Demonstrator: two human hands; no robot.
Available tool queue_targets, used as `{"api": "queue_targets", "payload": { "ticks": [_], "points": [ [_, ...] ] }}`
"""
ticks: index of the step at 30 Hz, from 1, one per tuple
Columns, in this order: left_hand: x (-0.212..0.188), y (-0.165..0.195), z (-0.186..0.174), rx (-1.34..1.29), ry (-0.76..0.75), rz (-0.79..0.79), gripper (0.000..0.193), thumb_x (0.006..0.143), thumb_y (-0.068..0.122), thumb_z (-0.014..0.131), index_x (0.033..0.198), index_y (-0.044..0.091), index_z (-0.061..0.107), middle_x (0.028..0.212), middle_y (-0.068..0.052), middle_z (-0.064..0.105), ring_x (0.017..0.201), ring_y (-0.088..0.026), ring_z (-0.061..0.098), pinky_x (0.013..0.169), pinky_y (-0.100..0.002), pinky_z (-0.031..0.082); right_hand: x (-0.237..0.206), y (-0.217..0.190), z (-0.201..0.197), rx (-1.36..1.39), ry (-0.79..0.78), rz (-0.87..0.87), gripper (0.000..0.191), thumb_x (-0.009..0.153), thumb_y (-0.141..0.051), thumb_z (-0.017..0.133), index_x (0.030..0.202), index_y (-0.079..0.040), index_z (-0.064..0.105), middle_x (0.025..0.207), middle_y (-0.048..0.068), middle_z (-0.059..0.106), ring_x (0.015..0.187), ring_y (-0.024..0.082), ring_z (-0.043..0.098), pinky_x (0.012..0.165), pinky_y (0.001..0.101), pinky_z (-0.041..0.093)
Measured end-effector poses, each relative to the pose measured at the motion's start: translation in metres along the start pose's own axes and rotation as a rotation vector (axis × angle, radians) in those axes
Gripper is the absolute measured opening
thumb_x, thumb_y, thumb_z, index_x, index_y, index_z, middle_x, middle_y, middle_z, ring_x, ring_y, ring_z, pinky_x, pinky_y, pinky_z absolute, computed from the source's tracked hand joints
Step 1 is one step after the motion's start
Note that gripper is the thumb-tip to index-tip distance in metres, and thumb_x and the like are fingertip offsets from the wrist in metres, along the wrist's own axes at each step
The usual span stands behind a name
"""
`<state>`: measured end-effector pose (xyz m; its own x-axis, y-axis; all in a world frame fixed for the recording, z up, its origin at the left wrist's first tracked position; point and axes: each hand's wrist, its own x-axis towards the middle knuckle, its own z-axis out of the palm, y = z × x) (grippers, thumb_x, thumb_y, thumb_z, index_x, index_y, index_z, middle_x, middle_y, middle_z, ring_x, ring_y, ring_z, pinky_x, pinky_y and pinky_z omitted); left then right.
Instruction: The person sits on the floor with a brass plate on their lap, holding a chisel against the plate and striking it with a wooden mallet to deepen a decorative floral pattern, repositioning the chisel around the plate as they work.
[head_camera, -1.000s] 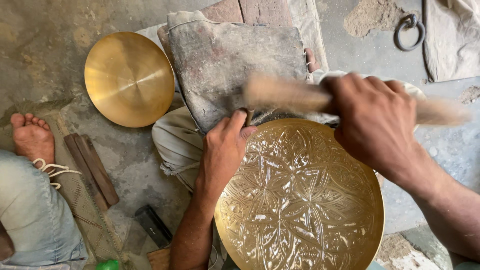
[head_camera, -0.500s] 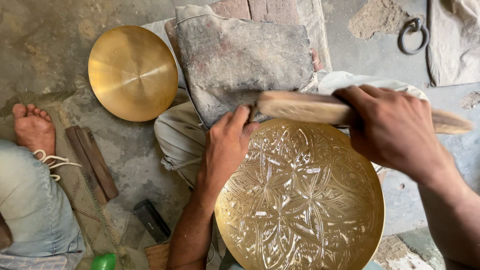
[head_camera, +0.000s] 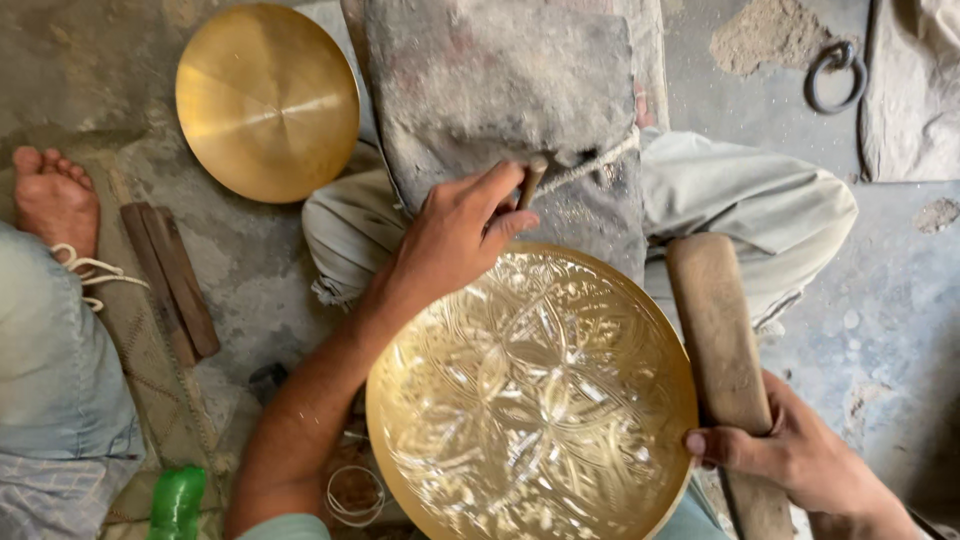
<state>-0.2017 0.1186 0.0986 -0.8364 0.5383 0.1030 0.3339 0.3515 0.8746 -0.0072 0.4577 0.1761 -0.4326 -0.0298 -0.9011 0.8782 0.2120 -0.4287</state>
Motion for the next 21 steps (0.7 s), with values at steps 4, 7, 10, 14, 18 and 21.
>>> {"api": "queue_targets", "payload": {
  "ticks": [4,7,10,14,18,21],
  "points": [
    [0.014,-0.007,0.021,0.002,-0.164,0.002,0.026,0.096,0.017,0.072,0.113,0.004,0.057,0.084,-0.010,0.068,0.068,-0.018,0.068,0.054,-0.036,0.054,-0.012,-0.001,0.016,0.044,0.054,0.076,0.076,0.062,-0.021,0.088,0.129,-0.002,0.059,0.103,0.013,0.078,0.095,0.021,0.070,0.083,0.0367,0.056],
    [0.026,-0.013,0.039,0.010,-0.266,0.059,0.030,0.098,0.018,0.069,0.124,0.007,0.059,0.088,-0.010,0.071,0.063,-0.016,0.067,0.048,-0.030,0.054,-0.008,-0.007,0.015,0.025,0.035,0.042,0.074,0.063,-0.020,0.088,0.129,-0.002,0.059,0.102,0.012,0.077,0.094,0.020,0.070,0.083,0.0350,0.055],
    [0.037,-0.021,0.052,0.010,-0.308,0.192,0.027,0.096,0.023,0.070,0.117,0.007,0.062,0.084,-0.008,0.072,0.062,-0.015,0.067,0.049,-0.029,0.053,-0.003,-0.003,0.008,0.016,-0.014,0.009,0.073,0.065,-0.020,0.087,0.131,-0.001,0.060,0.102,0.012,0.077,0.093,0.019,0.071,0.084,0.0350,0.058],
    [0.043,-0.031,0.062,0.006,-0.283,0.307,0.025,0.102,0.022,0.069,0.121,0.008,0.062,0.080,-0.008,0.071,0.059,-0.014,0.066,0.044,-0.026,0.054,0.004,0.009,0.000,0.002,-0.099,-0.025,0.069,0.067,-0.015,0.084,0.129,0.001,0.057,0.096,0.015,0.076,0.085,0.021,0.071,0.080,0.0385,0.060],
    [0.040,-0.032,0.068,0.043,-0.262,0.352,0.024,0.102,0.015,0.067,0.126,0.010,0.063,0.077,-0.009,0.069,0.057,-0.013,0.066,0.041,-0.023,0.054,0.005,0.002,-0.012,0.043,-0.163,-0.133,0.064,0.081,-0.016,0.085,0.135,0.002,0.055,0.106,0.018,0.073,0.092,0.026,0.075,0.083,0.0418,0.064],
    [0.042,-0.027,0.067,0.103,-0.342,0.262,0.024,0.101,0.020,0.070,0.122,0.010,0.063,0.070,-0.007,0.066,0.053,-0.015,0.065,0.038,-0.027,0.052,0.007,-0.023,-0.019,-0.156,0.070,-0.122,0.054,0.081,-0.018,0.081,0.128,0.000,0.059,0.097,0.017,0.071,0.086,0.025,0.072,0.078,0.0418,0.063]
  ]
}}
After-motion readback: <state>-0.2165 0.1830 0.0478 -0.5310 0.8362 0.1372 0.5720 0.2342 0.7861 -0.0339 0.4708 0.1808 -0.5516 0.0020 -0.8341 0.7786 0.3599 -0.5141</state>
